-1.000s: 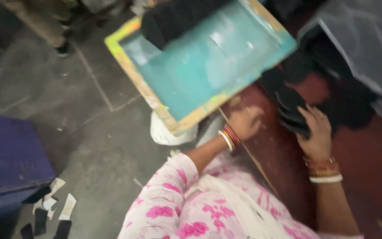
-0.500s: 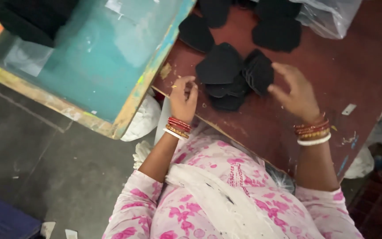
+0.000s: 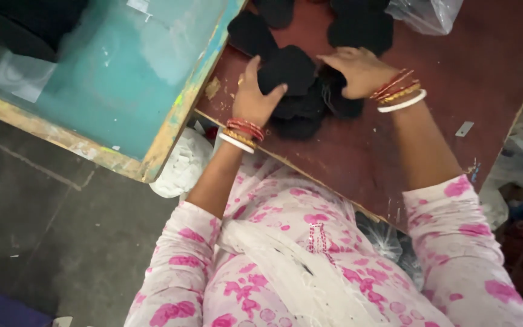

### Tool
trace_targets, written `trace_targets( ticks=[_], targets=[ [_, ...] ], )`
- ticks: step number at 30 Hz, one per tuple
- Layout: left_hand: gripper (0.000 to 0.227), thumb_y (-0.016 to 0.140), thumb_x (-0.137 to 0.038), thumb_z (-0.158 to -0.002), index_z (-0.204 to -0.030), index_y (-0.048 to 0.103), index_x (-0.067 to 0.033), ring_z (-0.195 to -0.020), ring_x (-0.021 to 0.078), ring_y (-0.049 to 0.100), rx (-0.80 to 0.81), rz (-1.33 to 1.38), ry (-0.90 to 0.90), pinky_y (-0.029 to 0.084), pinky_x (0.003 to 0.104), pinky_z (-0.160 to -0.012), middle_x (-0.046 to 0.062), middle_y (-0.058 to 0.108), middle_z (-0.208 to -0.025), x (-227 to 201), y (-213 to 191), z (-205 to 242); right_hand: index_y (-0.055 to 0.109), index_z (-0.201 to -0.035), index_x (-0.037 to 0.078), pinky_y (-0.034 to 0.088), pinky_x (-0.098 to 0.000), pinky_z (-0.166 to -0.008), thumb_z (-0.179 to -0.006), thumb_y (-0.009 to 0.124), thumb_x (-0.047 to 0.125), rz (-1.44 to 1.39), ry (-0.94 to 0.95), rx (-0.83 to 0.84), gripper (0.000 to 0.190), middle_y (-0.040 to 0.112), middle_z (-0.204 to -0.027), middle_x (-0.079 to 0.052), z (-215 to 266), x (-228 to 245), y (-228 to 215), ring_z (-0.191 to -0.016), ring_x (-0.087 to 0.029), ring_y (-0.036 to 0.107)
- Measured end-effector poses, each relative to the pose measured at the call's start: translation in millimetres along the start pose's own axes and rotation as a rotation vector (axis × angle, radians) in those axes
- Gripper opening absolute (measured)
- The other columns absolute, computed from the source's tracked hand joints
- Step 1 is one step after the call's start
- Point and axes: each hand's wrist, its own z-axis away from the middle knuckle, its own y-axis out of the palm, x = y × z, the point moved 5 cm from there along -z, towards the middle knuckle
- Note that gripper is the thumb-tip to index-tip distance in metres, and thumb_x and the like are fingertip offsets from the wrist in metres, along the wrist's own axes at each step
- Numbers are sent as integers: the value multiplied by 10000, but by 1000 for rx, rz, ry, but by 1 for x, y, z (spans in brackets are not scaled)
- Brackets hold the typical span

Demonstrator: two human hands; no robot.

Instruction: The person folds black fabric pieces by hand on a reddish-brown table. They pick up the items, align them, and fold them into smaller shapes, then place them into a stack. The person also moves a folded piece to a nearby tray.

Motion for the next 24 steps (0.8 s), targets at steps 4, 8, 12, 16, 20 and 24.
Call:
trace_targets(
  ticks=[4,8,12,16,20,24],
  targets=[
    [682,822,-206,-847,-1411,502,5,-1199,474,591,-138,-39,235,491,494,-1028,240,580,-1322,7,-19,30,487,-1481,143,425,-550,-1041,-708,888,288,114,211,215,883,554,-1379,-191,40,-17,-6,-1306,-400,496],
    [385,711,-123,-921,-1285,619,-37,-1088,354,667,-163,180,46,569,443,-919,168,632,-1235,19,-37,75,646,-1227,69,538,-467,-892,-777,843,331,-248,229,-13,557,697,-1144,-177,110,1,-16,-1050,-360,678],
    [203,685,-89,-939,-1141,702,-76,-945,302,679,-78,66,151,558,438,-846,112,695,-1054,-4,-32,97,630,-1224,48,529,-464,-823,-832,800,285,-243,248,-316,489,669,-1091,-214,145,37,-23,-991,-386,670],
    [228,740,-172,-888,-1111,735,-127,-950,315,627,198,-154,501,505,476,-858,87,645,-964,-35,7,103,587,-1304,67,523,-482,-784,-855,774,272,-284,394,-250,528,685,-1026,-198,149,48,7,-962,-409,684],
    [294,724,-242,-863,-1139,728,-139,-1040,322,568,308,-347,574,449,474,-865,109,619,-1083,-37,34,84,560,-1331,81,529,-472,-821,-937,757,241,-262,403,-415,469,696,-1097,-218,152,59,3,-1022,-427,681],
    [333,725,-261,-897,-1211,718,-150,-1108,324,566,263,-287,504,465,490,-954,96,635,-1157,-40,28,67,498,-1415,33,520,-453,-877,-992,743,197,-361,544,-427,515,682,-1125,-244,152,46,20,-1087,-408,666]
  ],
)
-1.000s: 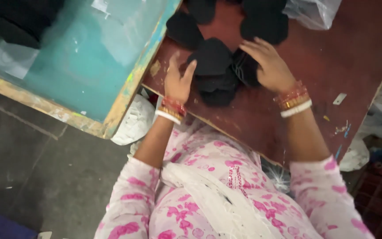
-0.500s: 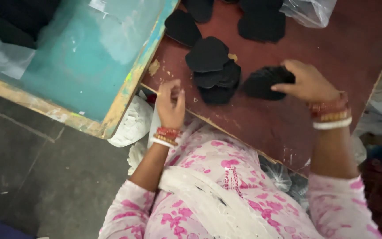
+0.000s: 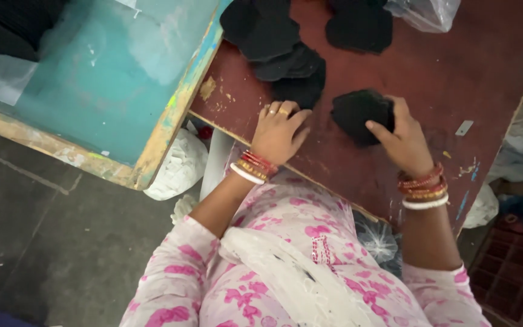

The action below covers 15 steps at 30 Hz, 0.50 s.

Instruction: The person folds black fabric pieces by hand on a reddish-brown table. They pick up the items, align them, and fold them into smaller shapes, then place them into a stack. The person also moves a folded piece to a nearby tray.

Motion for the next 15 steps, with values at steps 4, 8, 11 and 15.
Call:
trace_targets(
  ticks=[4,8,11,15],
  targets=[
    [503,729,-325,-967,-1399,595,-106,-1276,285,614,-61,671,-111,513,461,-1093,103,622,-1334,-1,25,31,464,-1462,11,489,-355,-1076,-1013,696,106,-706,14,40,514,603,-1339,-122,19,27,19,-1247,-214,587],
    [611,593,-312,-1046,-1564,340,-106,-1373,256,524,201,1855,-513,483,468,-1122,77,513,-1505,0,75,60,390,-1557,8,436,-323,-1143,-976,675,57,-922,2,145,648,541,-1462,-79,24,72,46,-1343,-170,534],
    [517,508,-309,-1124,-1549,396,-38,-1317,285,598,192,2083,-609,516,488,-1092,138,573,-1470,-3,68,69,386,-1571,6,473,-321,-1105,-947,727,52,-805,-70,70,713,524,-1479,-96,30,96,46,-1321,-182,552],
    [466,487,-305,-1119,-1521,439,-75,-1292,260,628,166,2142,-625,552,453,-1059,125,585,-1459,-13,46,71,534,-1467,31,554,-316,-983,-877,862,47,-372,-225,-260,675,536,-1327,-128,43,116,23,-1138,-202,621]
  ],
)
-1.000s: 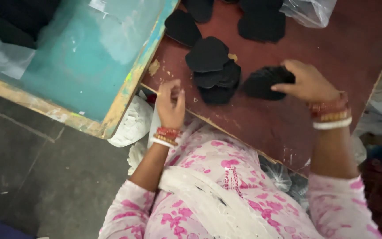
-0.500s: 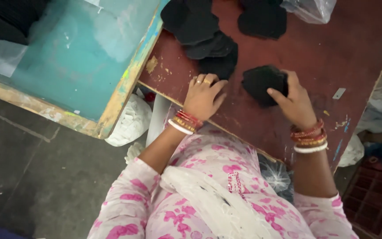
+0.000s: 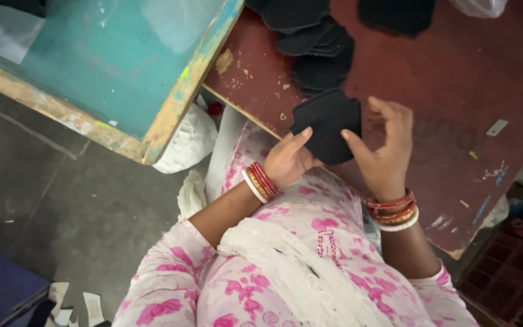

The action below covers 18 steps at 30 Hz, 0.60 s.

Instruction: The person folds black fabric pieces by hand on a reddish-brown table. They pick up the items, align them, and fold them into smaller shapes, then place them into a stack. The person also moves a folded piece to a nearby tray.

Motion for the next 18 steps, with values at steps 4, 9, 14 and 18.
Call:
trace_targets(
  ticks=[4,9,14,18],
  targets=[
    [450,494,-307,-1148,-1519,457,-56,-1269,279,635,13,18,6,557,458,-1030,150,601,-1446,5,-9,-1,648,-1324,76,546,-304,-896,-906,880,45,126,-9,-72,478,555,-1296,-120,16,3,-9,-1079,-230,622],
    [440,494,-255,-1201,-1566,441,-14,-1306,275,603,68,55,30,518,460,-1082,145,588,-1464,21,-24,-2,718,-1106,114,495,-451,-969,-749,931,189,366,-281,44,423,650,-1186,-62,8,53,4,-1105,-313,607],
    [560,522,-173,-1101,-1613,295,-157,-1370,265,518,28,-2,42,503,470,-1084,86,465,-1541,17,-23,3,709,-1227,73,520,-438,-931,-779,874,238,373,-174,137,505,651,-1206,-155,9,47,14,-1124,-353,605],
    [674,534,-72,-1041,-1609,212,-240,-1369,289,494,-39,-67,64,487,576,-1093,78,441,-1523,15,-28,-1,682,-1311,49,548,-414,-993,-931,761,139,204,-75,153,398,692,-1241,-157,21,9,10,-1143,-360,686]
  ],
)
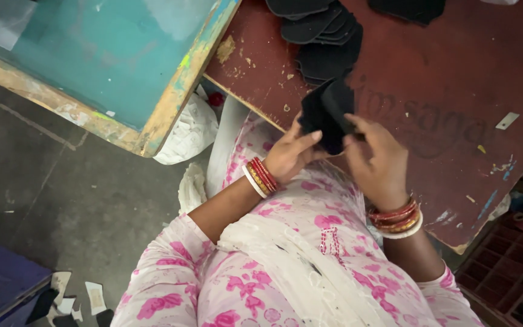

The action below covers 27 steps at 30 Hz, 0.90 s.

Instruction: The person folds black fabric pieces by hand on a reddish-brown table. They pick up the items, align them, and fold them into smaller shapes, then place them into a stack. The person also moves a folded piece to a nearby tray.

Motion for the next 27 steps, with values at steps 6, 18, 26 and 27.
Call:
trace_targets(
  ticks=[6,18,26,27],
  targets=[
    [540,510,-87,-1077,-1572,297,-113,-1398,362,512,-62,122,25,480,633,-1109,137,465,-1557,-14,-9,-6,596,-1394,-23,535,-340,-1054,-1110,743,99,-324,242,-281,343,681,-1252,-174,21,-103,-13,-1095,-301,708],
    [458,545,-115,-1070,-1504,402,-110,-1321,292,591,-50,102,-66,544,550,-1051,106,558,-1470,0,1,-11,717,-1162,56,535,-258,-724,-1038,861,61,13,170,-253,190,668,-1007,-80,16,-53,-18,-851,-151,664],
    [412,592,-99,-1090,-1478,462,-50,-1248,268,627,-95,-47,-29,579,487,-996,131,596,-1401,8,-14,-3,654,-1087,-14,519,-259,-673,-877,902,128,-137,219,-159,355,642,-929,-63,-9,-12,2,-765,-121,610],
    [409,596,-103,-1096,-1480,464,-47,-1235,267,623,-121,-92,-36,582,481,-962,134,595,-1392,12,-19,-3,639,-1048,-14,522,-262,-684,-891,895,123,-125,192,-161,330,642,-941,-68,-6,-10,4,-773,-121,618]
  ],
)
